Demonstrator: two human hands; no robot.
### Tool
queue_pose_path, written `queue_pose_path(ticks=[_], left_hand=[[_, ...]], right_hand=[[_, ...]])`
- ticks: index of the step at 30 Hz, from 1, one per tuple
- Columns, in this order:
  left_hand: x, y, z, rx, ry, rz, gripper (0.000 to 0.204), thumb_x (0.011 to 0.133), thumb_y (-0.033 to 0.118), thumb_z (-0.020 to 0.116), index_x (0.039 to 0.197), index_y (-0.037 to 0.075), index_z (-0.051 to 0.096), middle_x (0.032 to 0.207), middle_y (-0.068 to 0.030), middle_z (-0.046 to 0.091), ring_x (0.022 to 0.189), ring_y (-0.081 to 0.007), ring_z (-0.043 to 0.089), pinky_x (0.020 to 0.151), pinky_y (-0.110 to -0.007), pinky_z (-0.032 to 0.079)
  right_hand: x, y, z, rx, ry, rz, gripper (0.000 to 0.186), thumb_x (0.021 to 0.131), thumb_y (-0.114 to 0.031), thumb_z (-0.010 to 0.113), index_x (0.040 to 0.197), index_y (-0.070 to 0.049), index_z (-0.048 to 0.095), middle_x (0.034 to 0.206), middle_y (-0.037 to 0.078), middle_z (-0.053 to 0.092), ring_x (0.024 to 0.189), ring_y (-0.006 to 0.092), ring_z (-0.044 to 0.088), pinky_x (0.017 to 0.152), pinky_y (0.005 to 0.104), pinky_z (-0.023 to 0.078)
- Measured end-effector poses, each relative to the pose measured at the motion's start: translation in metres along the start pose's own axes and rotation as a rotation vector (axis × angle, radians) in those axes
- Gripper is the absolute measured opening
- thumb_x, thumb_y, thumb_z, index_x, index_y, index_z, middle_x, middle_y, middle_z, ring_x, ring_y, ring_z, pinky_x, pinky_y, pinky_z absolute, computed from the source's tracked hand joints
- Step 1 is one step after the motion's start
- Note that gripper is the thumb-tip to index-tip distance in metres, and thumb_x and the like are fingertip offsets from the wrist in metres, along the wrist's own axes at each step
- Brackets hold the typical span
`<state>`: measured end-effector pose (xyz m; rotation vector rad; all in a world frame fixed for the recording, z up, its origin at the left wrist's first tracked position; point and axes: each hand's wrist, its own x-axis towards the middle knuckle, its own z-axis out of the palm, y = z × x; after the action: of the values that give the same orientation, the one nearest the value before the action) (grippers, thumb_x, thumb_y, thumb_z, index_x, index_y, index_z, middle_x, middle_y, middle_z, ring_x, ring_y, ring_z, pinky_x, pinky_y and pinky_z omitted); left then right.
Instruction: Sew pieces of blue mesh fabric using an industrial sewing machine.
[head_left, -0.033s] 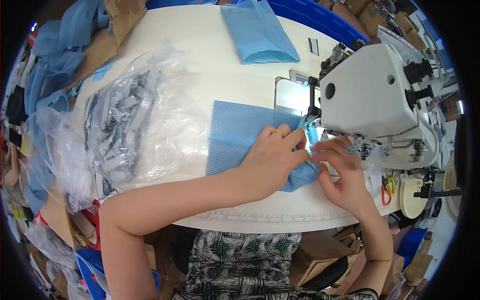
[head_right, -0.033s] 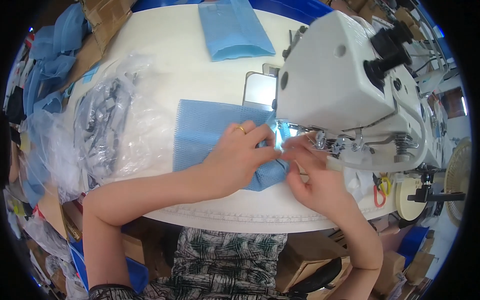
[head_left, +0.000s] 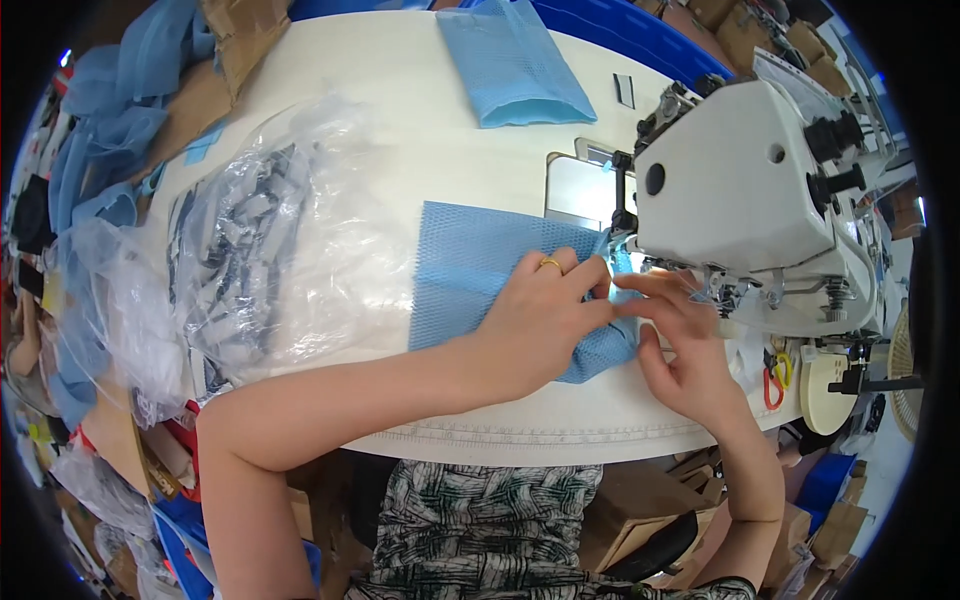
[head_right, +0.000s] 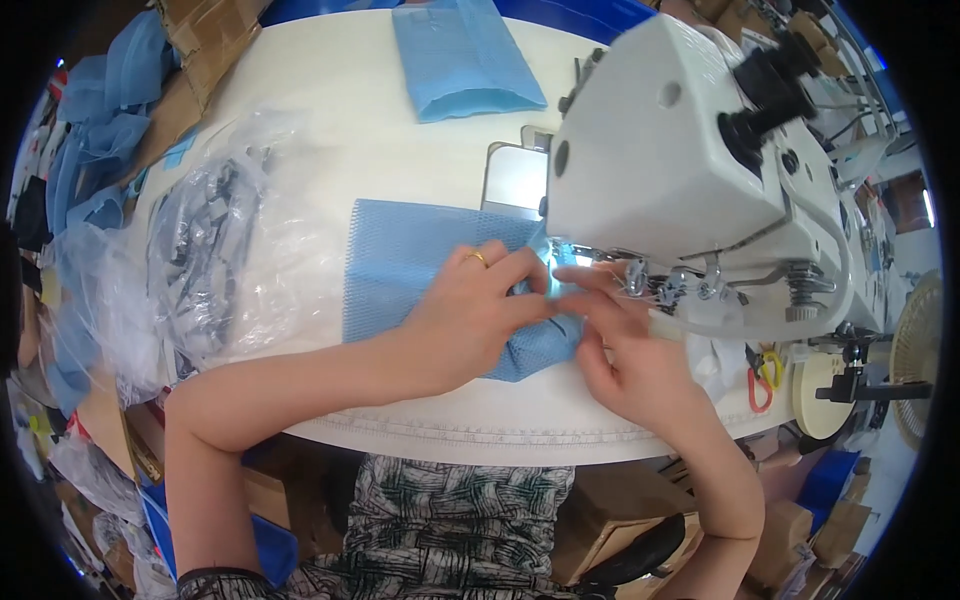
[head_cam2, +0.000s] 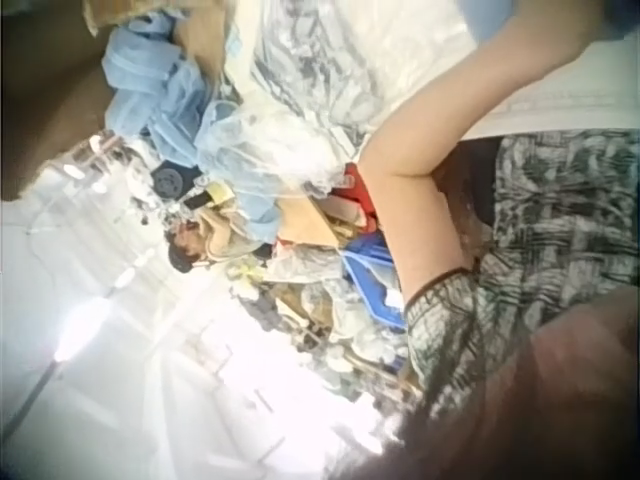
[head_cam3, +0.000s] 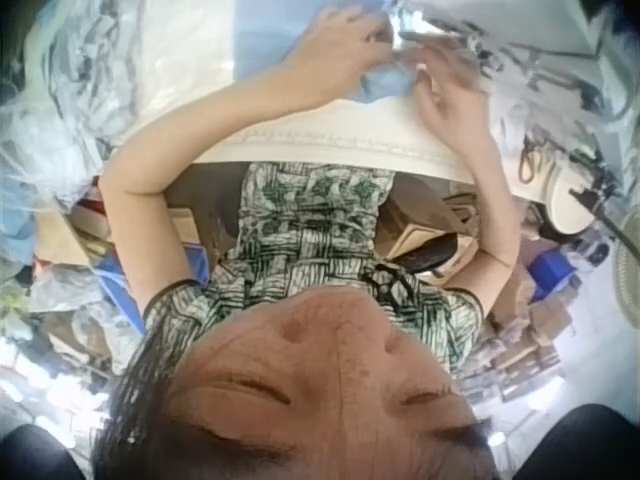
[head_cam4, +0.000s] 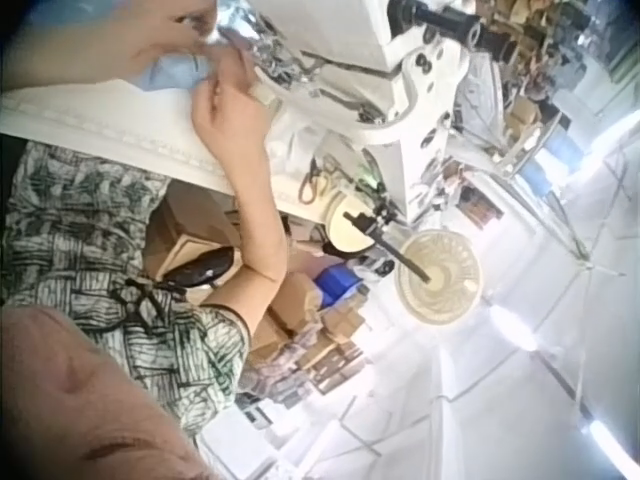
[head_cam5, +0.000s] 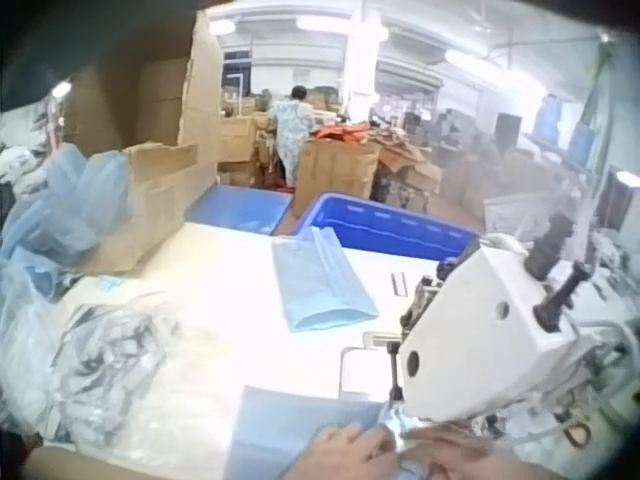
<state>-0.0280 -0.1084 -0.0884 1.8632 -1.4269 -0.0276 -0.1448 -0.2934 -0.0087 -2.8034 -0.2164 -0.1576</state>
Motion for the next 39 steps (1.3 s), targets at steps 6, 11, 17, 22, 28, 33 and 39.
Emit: queue_pose_path(ticks=[6, 11, 17, 22, 28, 33, 39], left_hand=[[0.001, -0.002, -0.006, 0.006, -0.041, 0.040, 0.032, 0.081, 0.002, 0.067, 0.108, 0.015, 0.078, 0.116, -0.0023, 0.060, 0.102, -0.0246, 0.055, 0.090, -0.039, 0.041], [0.001, -0.001, -0.016, 0.020, -0.092, 0.077, 0.032, 0.081, 0.000, 0.069, 0.110, 0.013, 0.077, 0.118, -0.0026, 0.063, 0.103, -0.0244, 0.057, 0.090, -0.038, 0.041], [0.002, -0.011, -0.030, -0.055, -0.111, 0.058, 0.025, 0.083, -0.002, 0.072, 0.106, 0.009, 0.074, 0.117, -0.0042, 0.066, 0.106, -0.0244, 0.060, 0.093, -0.039, 0.042], [0.008, -0.003, -0.036, 0.037, -0.191, 0.110, 0.023, 0.085, -0.001, 0.073, 0.106, 0.008, 0.074, 0.119, -0.0030, 0.067, 0.107, -0.0245, 0.059, 0.093, -0.039, 0.043], [0.006, -0.005, -0.030, -0.005, -0.103, 0.109, 0.014, 0.091, 0.007, 0.067, 0.105, 0.008, 0.071, 0.123, -0.0001, 0.066, 0.106, -0.0228, 0.058, 0.090, -0.037, 0.041], [0.007, -0.006, -0.032, -0.014, -0.115, 0.112, 0.014, 0.093, 0.008, 0.067, 0.106, 0.008, 0.070, 0.120, -0.0004, 0.066, 0.105, -0.0229, 0.058, 0.091, -0.037, 0.040], [0.007, -0.005, -0.031, 0.005, -0.111, 0.106, 0.020, 0.092, 0.008, 0.068, 0.112, 0.009, 0.070, 0.121, -0.0002, 0.066, 0.107, -0.0228, 0.058, 0.092, -0.038, 0.041]], right_hand=[[-0.025, 0.027, 0.031, -0.083, 0.018, 0.073, 0.062, 0.084, 0.002, 0.063, 0.140, -0.023, 0.066, 0.147, -0.006, 0.062, 0.128, 0.0185, 0.063, 0.108, 0.0490, 0.041], [-0.019, 0.020, 0.043, 0.022, 0.134, 0.081, 0.066, 0.079, 0.003, 0.064, 0.139, -0.025, 0.068, 0.136, 0.002, 0.069, 0.121, 0.0254, 0.067, 0.104, 0.0491, 0.044], [-0.026, 0.025, 0.047, 0.115, 0.136, 0.043, 0.068, 0.075, 0.011, 0.058, 0.134, -0.020, 0.072, 0.135, 0.005, 0.063, 0.118, 0.0276, 0.065, 0.101, 0.0401, 0.052], [-0.032, 0.028, 0.047, 0.017, 0.145, -0.038, 0.058, 0.077, 0.006, 0.065, 0.127, -0.020, 0.076, 0.127, 0.000, 0.065, 0.106, 0.0215, 0.069, 0.103, 0.0466, 0.046], [-0.028, 0.016, 0.043, -0.070, 0.249, -0.083, 0.036, 0.073, -0.016, 0.079, 0.109, -0.017, 0.079, 0.110, 0.002, 0.067, 0.102, 0.0307, 0.061, 0.094, 0.0513, 0.044], [-0.028, 0.016, 0.044, -0.101, 0.339, -0.115, 0.035, 0.072, -0.017, 0.079, 0.107, -0.013, 0.078, 0.109, 0.001, 0.066, 0.101, 0.0301, 0.061, 0.093, 0.0512, 0.045], [-0.030, 0.017, 0.049, -0.092, 0.329, -0.115, 0.037, 0.072, -0.016, 0.079, 0.109, -0.012, 0.078, 0.110, 0.001, 0.067, 0.100, 0.0303, 0.062, 0.093, 0.0507, 0.045]])
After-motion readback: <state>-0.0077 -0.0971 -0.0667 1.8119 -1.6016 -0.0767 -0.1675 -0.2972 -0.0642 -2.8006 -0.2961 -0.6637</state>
